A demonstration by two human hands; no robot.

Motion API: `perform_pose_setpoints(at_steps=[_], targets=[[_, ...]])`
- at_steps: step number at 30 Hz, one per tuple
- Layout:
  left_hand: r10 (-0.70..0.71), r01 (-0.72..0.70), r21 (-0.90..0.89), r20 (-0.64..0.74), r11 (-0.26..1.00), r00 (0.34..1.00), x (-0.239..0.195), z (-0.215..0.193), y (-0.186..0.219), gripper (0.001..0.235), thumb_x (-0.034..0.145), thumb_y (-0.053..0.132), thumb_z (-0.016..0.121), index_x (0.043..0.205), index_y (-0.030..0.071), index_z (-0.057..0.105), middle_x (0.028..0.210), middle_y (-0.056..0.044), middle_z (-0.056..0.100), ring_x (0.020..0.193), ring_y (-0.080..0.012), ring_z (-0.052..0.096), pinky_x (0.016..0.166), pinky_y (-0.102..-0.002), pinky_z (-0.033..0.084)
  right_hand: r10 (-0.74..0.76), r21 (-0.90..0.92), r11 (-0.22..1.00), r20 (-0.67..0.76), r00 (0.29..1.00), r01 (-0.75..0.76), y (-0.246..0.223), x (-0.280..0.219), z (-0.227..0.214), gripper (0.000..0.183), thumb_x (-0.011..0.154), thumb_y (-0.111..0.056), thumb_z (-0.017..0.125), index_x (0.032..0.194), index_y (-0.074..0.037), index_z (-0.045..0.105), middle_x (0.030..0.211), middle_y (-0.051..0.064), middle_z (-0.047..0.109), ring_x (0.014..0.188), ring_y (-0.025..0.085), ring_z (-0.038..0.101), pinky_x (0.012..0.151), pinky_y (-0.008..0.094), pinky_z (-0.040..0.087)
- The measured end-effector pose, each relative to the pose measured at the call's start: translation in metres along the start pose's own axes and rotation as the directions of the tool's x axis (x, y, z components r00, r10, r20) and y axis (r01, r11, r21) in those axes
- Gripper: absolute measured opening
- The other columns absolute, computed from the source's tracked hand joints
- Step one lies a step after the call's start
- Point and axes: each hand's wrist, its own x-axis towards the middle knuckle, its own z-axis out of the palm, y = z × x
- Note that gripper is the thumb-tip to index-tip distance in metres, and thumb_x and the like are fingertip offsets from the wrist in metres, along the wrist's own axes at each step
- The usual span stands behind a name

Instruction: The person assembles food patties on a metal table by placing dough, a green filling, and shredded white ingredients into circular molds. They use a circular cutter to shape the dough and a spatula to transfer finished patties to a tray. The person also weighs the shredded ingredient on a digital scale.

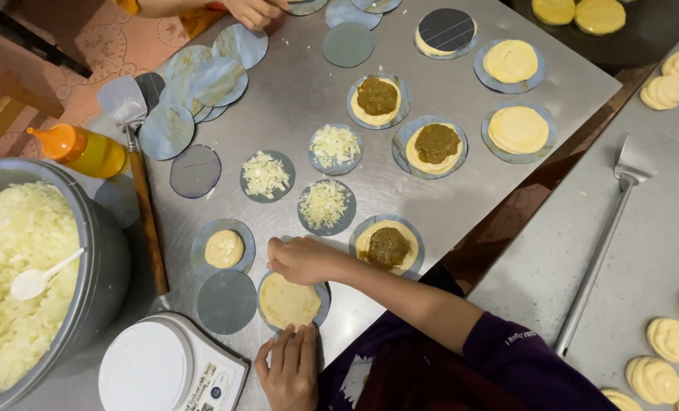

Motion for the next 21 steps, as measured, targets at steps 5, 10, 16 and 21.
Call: perform_pose_setpoints(at_steps=[5,10,16,21], targets=[[-0.031,0.030,0.036,0.017,0.999,0.999,-0.006,-0.002,0.006,0.009,0.090,0.014,0.082,0.086,0.016,0.074,0.084,0.004,0.073,0.098,-0.0198,0.074,0.094,-0.038,0.044,-0.032,0.111,0.994,0.073,0.997,0.024,0.019,-0.007,0.007,0.035,0.107,-0.015,0.040,0.137,-0.007,0.057,0.124,0.016,0.069,0.096,0.028,0.065,0.072,0.039,0.044],[-0.598,0.553,-0.317,-0.056,0.770,0.800,-0.024,-0.007,0.004,0.049,0.085,0.025,0.081,0.125,0.001,0.065,0.131,-0.019,0.065,0.130,-0.0369,0.063,0.112,-0.046,0.051,-0.095,0.480,0.857,-0.212,0.973,0.188,0.019,-0.052,-0.005,0.027,0.105,-0.014,0.046,0.121,-0.009,0.067,0.117,0.007,0.074,0.109,0.018,0.070,0.085,0.032,0.055],[-0.532,0.571,-0.454,0.846,-0.684,0.037,0.091,-0.024,0.008,0.078,0.067,0.001,0.077,0.142,-0.004,0.055,0.131,-0.024,0.067,0.116,-0.0352,0.065,0.099,-0.044,0.055,0.006,0.630,0.726,-0.405,0.914,0.274,0.007,-0.105,-0.018,0.031,0.103,-0.020,0.052,0.123,-0.004,0.069,0.102,0.006,0.078,0.091,0.014,0.075,0.072,0.025,0.060],[-0.429,0.552,-0.431,0.892,-0.714,0.141,0.160,-0.007,-0.004,0.066,0.071,-0.002,0.079,0.133,-0.012,0.057,0.122,-0.029,0.070,0.106,-0.0368,0.070,0.090,-0.046,0.059,0.208,0.546,0.770,-0.703,0.681,0.329,0.053,-0.142,-0.058,0.040,0.102,-0.031,0.050,0.131,-0.007,0.065,0.106,0.013,0.076,0.085,0.020,0.075,0.073,0.033,0.065]])
